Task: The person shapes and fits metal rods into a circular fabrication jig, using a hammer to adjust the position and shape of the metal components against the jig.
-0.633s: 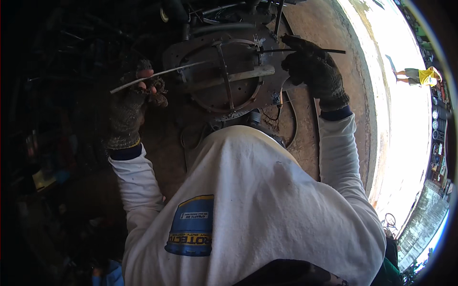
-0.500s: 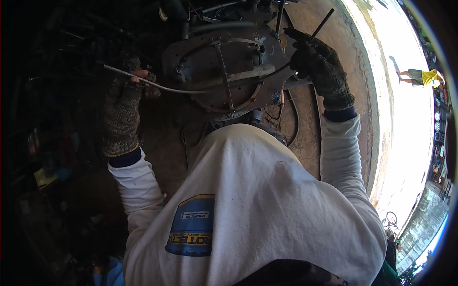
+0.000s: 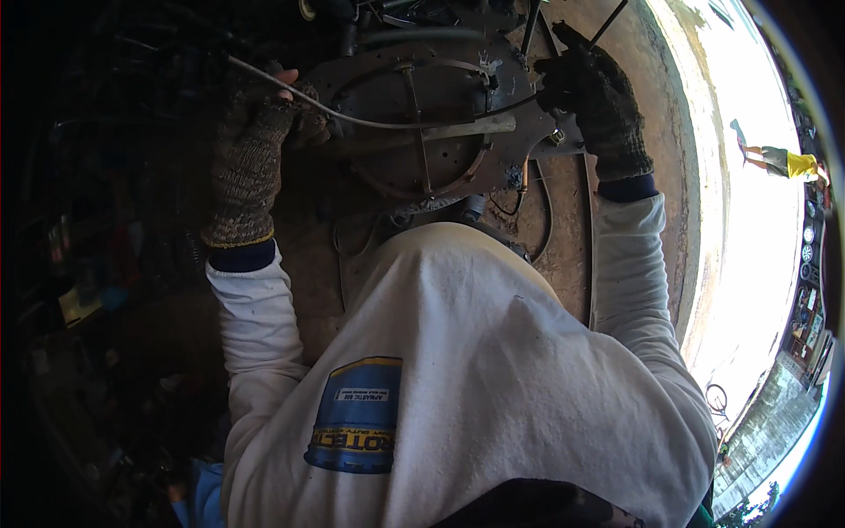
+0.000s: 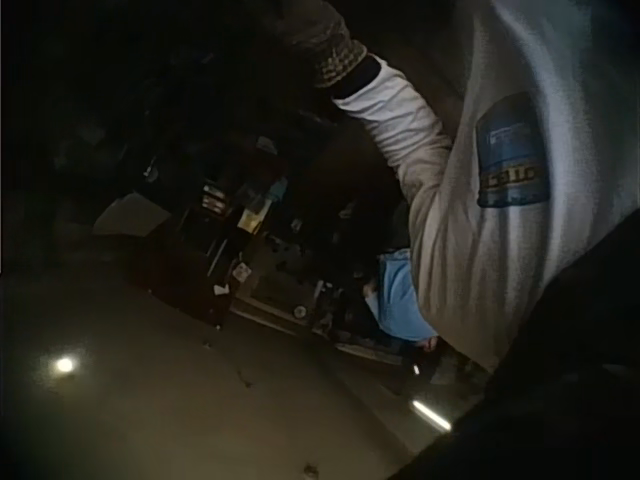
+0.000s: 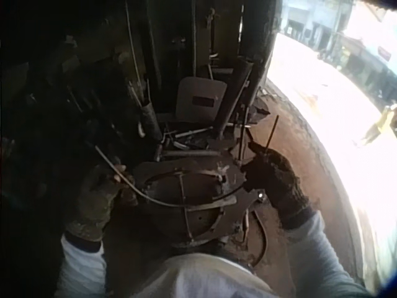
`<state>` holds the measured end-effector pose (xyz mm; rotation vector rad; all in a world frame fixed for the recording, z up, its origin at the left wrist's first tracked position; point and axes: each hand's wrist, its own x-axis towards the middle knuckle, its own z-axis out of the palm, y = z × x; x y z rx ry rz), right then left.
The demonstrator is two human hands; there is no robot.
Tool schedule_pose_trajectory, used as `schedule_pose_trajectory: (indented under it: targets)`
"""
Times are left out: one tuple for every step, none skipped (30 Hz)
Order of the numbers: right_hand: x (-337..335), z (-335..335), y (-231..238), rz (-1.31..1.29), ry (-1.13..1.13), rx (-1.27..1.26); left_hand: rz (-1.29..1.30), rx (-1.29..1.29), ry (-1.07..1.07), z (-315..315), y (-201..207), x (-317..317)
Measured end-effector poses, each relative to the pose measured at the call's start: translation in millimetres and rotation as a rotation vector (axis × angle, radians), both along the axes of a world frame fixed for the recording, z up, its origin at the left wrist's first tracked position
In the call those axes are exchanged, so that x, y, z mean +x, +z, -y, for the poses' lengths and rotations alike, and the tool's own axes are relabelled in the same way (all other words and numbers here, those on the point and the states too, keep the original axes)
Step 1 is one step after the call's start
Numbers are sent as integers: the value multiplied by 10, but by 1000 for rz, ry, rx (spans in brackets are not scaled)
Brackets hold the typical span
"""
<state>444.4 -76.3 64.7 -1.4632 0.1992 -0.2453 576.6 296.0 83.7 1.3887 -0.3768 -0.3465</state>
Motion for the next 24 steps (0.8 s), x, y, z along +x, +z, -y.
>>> schedule_pose_trajectory:
  targets:
    - [-1, 81, 5, 18, -10, 8, 61, 3, 15, 44, 5, 17]
    - [-18, 174, 6, 12, -50, 2, 98, 109, 40, 57, -12, 43]
    - [-43, 269, -10, 4, -90, -6, 131, 212, 65, 51, -80, 58]
    - [-67, 369, -36, -3, -131, -13, 165, 315, 89, 31, -162, 63]
    - [-83, 472, -87, -9, -138, 27, 291, 476, 67, -54, -266, 50]
    - [-112, 580, -173, -17, -153, 66, 418, 635, 37, -175, -420, 44]
    - [-157, 688, -283, -30, -173, 102, 542, 789, 0, -240, -582, 30]
    - [-177, 793, -412, -43, -180, 85, 604, 921, -27, -283, -674, -29]
    - [-201, 881, -516, -56, -194, 63, 669, 1047, -59, -292, -742, -76]
    - [-242, 959, -624, -69, -208, 42, 735, 1173, -91, -303, -792, -115]
    - [-282, 955, -657, -101, -235, -31, 693, 1165, -61, -304, -807, -164]
    - [-342, 947, -681, -134, -260, -104, 650, 1158, -31, -298, -815, -220]
    - [-397, 933, -708, -167, -285, -177, 607, 1150, 0, -282, -833, -253]
    - [-460, 959, -748, -173, -298, -122, 632, 1204, 16, -271, -816, -275]
    - [-566, 1029, -824, -183, -314, -71, 654, 1253, 28, -260, -838, -288]
    - [-649, 1105, -902, -194, -330, -20, 676, 1303, 39, -254, -867, -299]
    - [-727, 1176, -971, -201, -353, 62, 734, 1279, 32, -246, -888, -294]
    - [-785, 1220, -1041, -206, -373, 145, 792, 1255, 28, -249, -943, -285]
    - [-827, 1270, -1114, -210, -394, 227, 849, 1230, 23, -259, -982, -280]
    - [-827, 1245, -1127, -219, -387, 243, 837, 1219, 11, -264, -994, -270]
    - [-821, 1209, -1153, -227, -381, 259, 826, 1207, 0, -268, -1001, -256]
    - [-816, 1169, -1177, -235, -375, 275, 814, 1195, -13, -259, -1014, -247]
    - [-805, 1106, -1195, -234, -343, 157, 806, 1233, -14, -253, -1027, -249]
    - [-797, 1040, -1214, -234, -311, 39, 797, 1271, -15, -240, -1046, -255]
